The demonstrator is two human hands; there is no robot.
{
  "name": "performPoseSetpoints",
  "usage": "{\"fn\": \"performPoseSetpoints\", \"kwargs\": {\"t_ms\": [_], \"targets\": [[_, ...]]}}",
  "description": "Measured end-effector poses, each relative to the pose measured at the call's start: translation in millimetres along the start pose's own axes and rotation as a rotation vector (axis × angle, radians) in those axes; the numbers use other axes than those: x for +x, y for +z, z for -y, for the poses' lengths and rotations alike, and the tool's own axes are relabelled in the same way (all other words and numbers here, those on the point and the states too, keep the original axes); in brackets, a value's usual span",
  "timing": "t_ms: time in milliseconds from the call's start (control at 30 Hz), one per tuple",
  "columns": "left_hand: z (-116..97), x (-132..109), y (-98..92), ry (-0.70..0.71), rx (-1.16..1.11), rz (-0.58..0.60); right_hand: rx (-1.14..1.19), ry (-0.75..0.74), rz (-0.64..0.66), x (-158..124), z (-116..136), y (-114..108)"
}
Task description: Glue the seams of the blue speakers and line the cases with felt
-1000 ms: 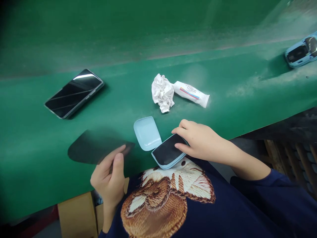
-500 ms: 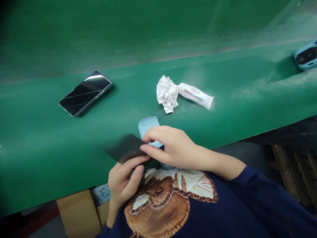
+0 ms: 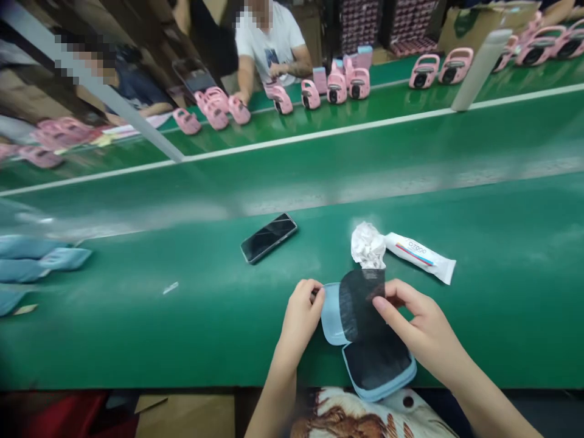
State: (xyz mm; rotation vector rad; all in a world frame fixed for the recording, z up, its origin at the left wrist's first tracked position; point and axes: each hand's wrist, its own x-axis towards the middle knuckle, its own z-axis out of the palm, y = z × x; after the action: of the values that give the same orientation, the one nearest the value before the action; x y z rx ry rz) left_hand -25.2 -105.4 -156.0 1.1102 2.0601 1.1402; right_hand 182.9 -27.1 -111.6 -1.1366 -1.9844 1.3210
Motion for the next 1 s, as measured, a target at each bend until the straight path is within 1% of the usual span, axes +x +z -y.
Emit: {"fn": "performPoseSetpoints", "kwargs": {"t_ms": [100,200,300,467,600,767,867,933,1000], "targets": [[5,-4,-12.9,-0.076,-0.144,-0.021,-0.046,-0.009,-0.039,0,-4,0],[13,-10,-27.0,-0.175,-0.358,-0.044,-0.081,-0.026,-0.075,-2,-5,-1],[18,-15,-35.0,-0.25,-0.551,-0.076,-0.082,-0.062,-0.087,-2,-2,-2],[11,-29,-34.7,-0.448,-0.915,-0.099,-0.106,-0.125,-0.074,1,9,-4],[3,-41,-30.2,-0.521,-1.029,-0.068,-0.127,-0.21,-0.039,2,18,-5],[-6,-51,-28.7,-0.515,-0.996,-0.019,-0.132,-0.383,0.053,7,28,-1],[-7,-55,-27.9,-0.475,-1.009,0.055,-0.254,-0.458,0.176,13,36,6],[-6,-57,-26.0,-0.435,-1.039,0.08,-0.357,-0.475,0.263,18,41,13],[-5,-59,-23.8,-0.402,-1.056,0.087,-0.437,-0.505,0.311,23,45,21]]}}
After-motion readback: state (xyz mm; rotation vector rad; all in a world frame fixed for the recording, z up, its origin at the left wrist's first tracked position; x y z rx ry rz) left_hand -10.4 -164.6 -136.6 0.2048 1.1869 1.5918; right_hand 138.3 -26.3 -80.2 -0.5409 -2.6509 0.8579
